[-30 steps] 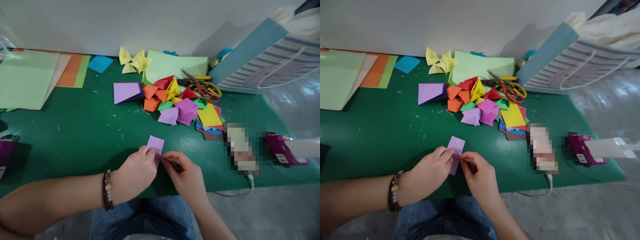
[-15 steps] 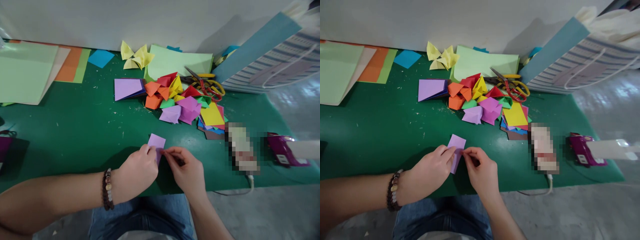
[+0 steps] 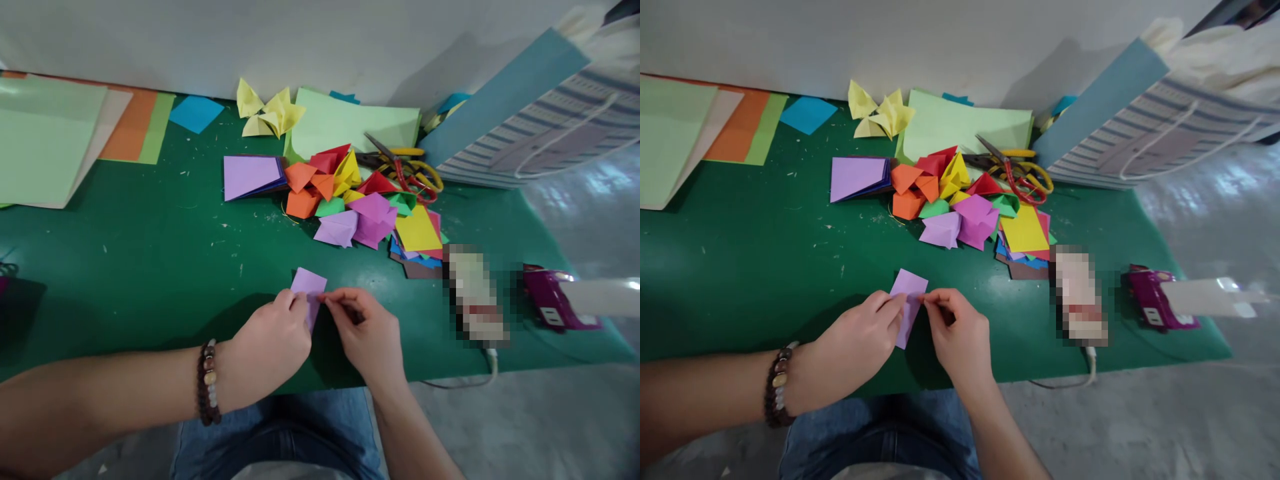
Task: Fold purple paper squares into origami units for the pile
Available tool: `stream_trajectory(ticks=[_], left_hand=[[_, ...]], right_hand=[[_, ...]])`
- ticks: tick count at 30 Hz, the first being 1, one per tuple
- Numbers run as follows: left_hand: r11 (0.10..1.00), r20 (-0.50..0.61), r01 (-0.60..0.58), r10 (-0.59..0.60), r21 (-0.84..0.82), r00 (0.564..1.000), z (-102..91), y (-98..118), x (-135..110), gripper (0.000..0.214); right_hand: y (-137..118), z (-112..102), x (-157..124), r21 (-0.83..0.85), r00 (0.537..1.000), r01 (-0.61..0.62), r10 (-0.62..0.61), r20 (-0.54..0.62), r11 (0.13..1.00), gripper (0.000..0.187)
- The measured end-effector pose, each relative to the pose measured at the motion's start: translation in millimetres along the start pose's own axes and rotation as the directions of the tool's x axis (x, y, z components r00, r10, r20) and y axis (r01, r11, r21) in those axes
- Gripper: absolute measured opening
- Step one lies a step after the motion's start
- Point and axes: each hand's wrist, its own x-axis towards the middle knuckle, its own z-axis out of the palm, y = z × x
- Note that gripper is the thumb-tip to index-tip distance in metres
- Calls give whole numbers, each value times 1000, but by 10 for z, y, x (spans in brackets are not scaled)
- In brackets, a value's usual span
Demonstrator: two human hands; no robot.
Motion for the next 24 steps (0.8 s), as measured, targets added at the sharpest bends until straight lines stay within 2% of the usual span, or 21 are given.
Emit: stream_trajectory(ticks=[4,9,12,14,18,24], left_hand=[[1000,22,4,-4,13,1000,-7,1,5,32],[1000,-2,-1,1,29,1000,-15,-15,6,28],[1000,-12,-4,4,30,1000,-9,-24,6,25],[999,-26,-13,14,31,1000,2,-25,5,24],[999,-56,-15,18,42,998,16,-20,0,23],[999,-49,-18,20,35,999,10,-16,11,24]], right_hand=[[11,-15,155,-64,999,24,-26,-34,998,11],[19,-30,279,-125,995,70,-79,-61,990,9],[53,-70,320,-170,986,158,-165,-33,973,13],[86,-114,346,-255,962,261,-272,-8,931,15],[142,-179,415,-398,879,461,-468,85,793,15],[156,-177,466,-400,800,597,-552,235,695,23]])
